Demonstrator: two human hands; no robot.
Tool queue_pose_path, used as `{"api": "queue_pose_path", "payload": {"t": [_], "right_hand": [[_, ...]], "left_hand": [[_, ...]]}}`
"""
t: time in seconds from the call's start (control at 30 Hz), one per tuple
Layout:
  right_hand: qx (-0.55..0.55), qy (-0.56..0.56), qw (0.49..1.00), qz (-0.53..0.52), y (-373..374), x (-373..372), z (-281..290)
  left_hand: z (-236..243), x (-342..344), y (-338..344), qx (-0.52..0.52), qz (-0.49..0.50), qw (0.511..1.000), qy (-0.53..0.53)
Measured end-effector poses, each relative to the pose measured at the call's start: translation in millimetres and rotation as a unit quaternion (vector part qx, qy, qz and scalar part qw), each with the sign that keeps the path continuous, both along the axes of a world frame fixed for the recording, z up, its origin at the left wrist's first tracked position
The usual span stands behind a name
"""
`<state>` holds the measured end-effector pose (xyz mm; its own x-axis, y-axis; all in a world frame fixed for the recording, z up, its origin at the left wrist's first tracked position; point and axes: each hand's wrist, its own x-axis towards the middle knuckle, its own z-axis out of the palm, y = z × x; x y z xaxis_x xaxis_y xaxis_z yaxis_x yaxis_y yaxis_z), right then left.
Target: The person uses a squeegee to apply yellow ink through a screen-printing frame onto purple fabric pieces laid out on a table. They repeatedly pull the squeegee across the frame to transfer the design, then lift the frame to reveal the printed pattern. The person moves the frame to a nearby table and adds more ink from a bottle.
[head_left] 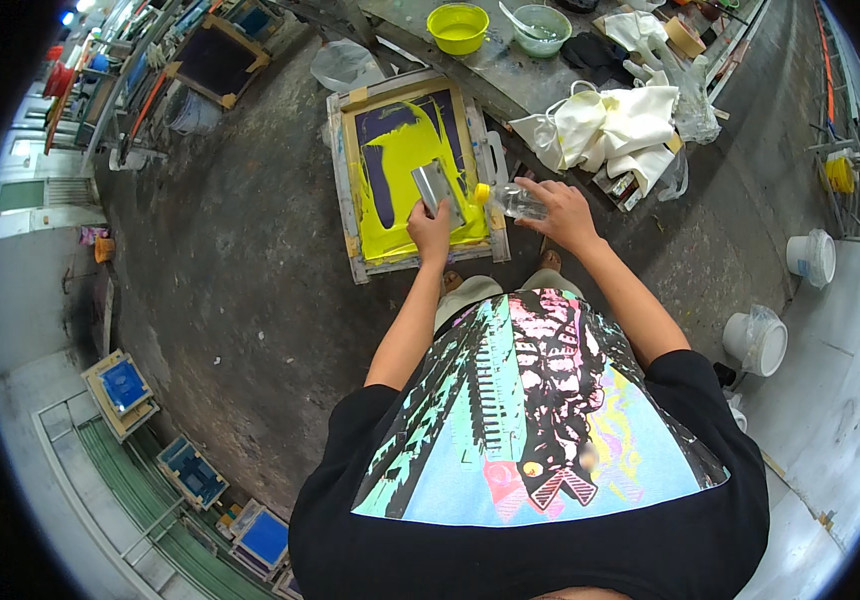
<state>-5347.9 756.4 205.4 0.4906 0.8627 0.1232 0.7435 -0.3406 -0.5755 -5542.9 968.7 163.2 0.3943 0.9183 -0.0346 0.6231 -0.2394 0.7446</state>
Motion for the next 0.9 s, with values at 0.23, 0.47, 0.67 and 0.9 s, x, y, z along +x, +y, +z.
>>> {"api": "queue_pose_path", "payload": {"t": [0.23, 0.47, 0.67, 0.9], "right_hand": [[0.053, 0.117, 0.99, -0.058, -34.3, -0.2, 23.5], [0.204, 0.133, 0.969, -0.034, -56.0, -23.8, 20.0], [0.154, 0.161, 0.973, -0.058, -40.2, -21.8, 64.4], [0.146, 0.17, 0.969, -0.104, -50.2, -17.2, 55.4]], "left_hand": [[7.8, -37.6, 27.0, 0.035, -0.031, 0.996, 0.076], [19.7, -114.0, 100.3, 0.183, 0.018, 0.959, 0.217], [49.7, -110.3, 90.8, 0.143, 0.017, 0.942, 0.304], [57.3, -135.2, 67.2, 0.14, -0.159, 0.936, 0.281]]}}
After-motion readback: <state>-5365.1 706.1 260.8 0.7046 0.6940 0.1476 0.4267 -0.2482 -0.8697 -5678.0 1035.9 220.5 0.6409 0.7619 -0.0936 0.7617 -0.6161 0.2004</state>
